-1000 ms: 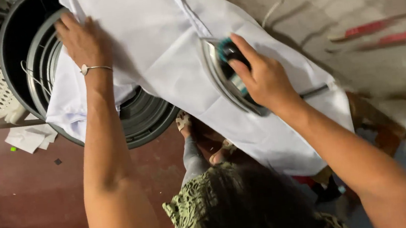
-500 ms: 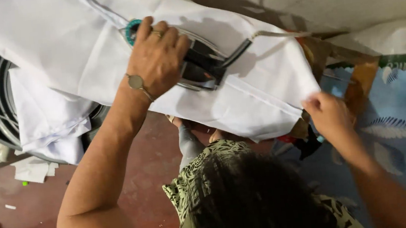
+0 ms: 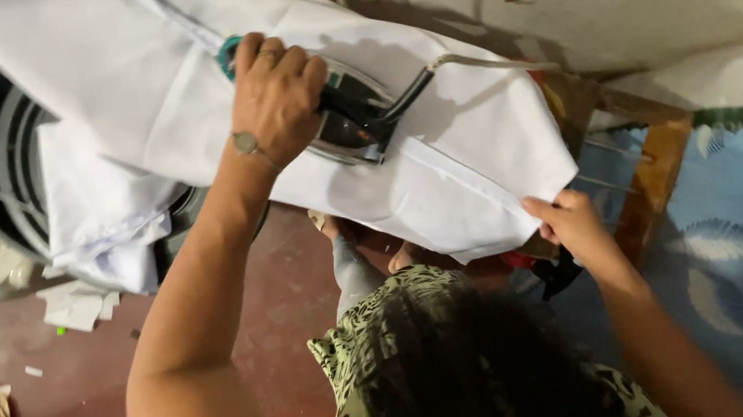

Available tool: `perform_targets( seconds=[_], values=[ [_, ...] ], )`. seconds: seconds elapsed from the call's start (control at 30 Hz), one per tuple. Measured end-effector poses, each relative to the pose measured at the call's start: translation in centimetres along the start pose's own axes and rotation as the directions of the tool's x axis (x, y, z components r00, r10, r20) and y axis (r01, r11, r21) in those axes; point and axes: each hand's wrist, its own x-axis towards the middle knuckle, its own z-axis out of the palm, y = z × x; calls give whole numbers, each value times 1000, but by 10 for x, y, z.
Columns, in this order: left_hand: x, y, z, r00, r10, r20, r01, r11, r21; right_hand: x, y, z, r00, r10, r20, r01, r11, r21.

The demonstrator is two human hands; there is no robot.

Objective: Ironing a white garment on a pressing table using a spray bottle and a steam iron.

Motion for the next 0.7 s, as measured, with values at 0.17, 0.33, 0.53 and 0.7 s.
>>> perform_targets(
  seconds=[0.17,0.33,0.53,0.7],
  values=[
    [-4,14,9,999,2,36,-3,999,39,16,35,-32,956,-286,68,284,839,-463],
    [-1,95,27,996,6,-94,-9,999,-36,11,66,-101,991,-133,25,107,653,-750],
    [19,217,7,988,-152,-31,149,985,-91,21,89,-158,988,10,-154,-146,381,-913],
    [14,210,0,986,-131,102,153,956,-250,-37,11,-142,854,-425,-299,-21,546,-838]
  ],
)
